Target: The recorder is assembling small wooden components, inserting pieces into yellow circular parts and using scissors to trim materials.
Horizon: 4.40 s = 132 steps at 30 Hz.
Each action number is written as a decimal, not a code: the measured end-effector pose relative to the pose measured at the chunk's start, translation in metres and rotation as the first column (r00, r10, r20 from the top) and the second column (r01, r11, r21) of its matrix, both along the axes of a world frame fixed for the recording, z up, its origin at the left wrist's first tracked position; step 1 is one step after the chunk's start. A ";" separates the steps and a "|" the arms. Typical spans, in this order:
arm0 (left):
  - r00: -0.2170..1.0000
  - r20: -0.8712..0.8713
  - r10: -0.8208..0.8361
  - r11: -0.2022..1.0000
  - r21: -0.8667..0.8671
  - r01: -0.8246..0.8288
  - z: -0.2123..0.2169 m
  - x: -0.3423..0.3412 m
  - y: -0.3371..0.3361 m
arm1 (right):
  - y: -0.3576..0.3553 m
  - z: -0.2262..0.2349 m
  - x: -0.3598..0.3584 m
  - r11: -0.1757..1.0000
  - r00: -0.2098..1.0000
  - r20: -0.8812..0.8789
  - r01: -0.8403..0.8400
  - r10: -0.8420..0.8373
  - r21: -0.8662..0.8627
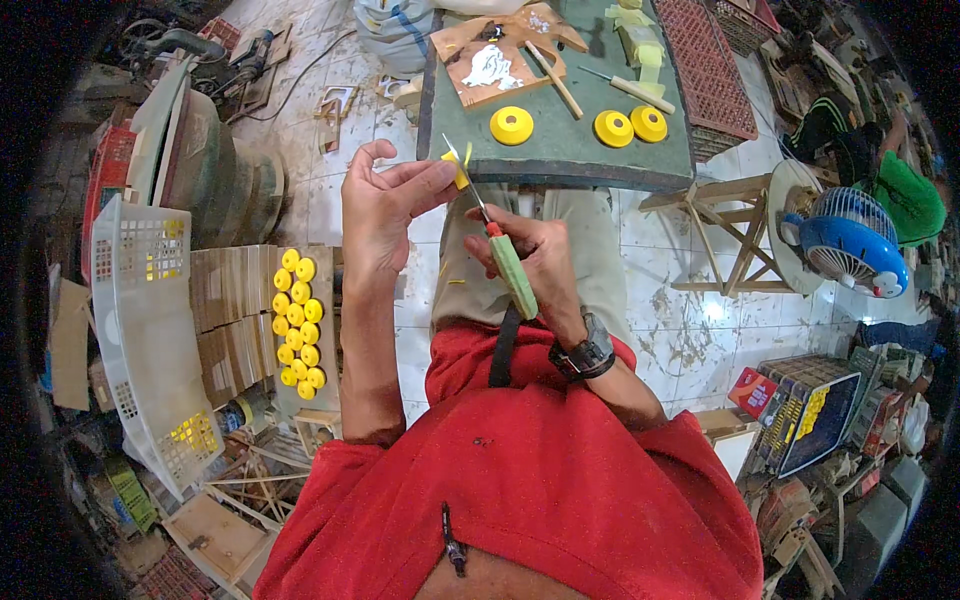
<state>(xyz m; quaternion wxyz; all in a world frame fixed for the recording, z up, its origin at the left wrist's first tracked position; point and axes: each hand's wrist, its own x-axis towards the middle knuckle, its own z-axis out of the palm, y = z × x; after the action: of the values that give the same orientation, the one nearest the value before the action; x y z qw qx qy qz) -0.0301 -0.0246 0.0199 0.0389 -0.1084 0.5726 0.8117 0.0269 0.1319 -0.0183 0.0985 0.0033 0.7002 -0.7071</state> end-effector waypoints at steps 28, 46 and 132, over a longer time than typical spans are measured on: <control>0.993 -0.052 0.104 0.989 -0.103 -0.109 0.006 0.001 -0.003 | -0.001 0.002 -0.001 0.987 0.991 0.103 -0.070 0.085 -0.142; 0.995 -0.073 -0.073 0.955 -0.291 0.049 -0.036 0.014 -0.015 | 0.092 0.022 -0.038 0.898 0.840 -0.329 0.368 -0.432 -0.240; 0.992 -0.092 -0.089 0.977 -0.202 0.069 -0.030 0.040 0.056 | 0.027 0.013 -0.007 0.902 0.875 -0.226 0.401 -0.428 -0.158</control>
<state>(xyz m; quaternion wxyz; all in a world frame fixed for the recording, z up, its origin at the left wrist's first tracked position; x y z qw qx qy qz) 0.0100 0.0315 -0.0102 0.0315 -0.0480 0.6557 0.7528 0.0202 0.1590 -0.0051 -0.1464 0.0572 0.6513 -0.7424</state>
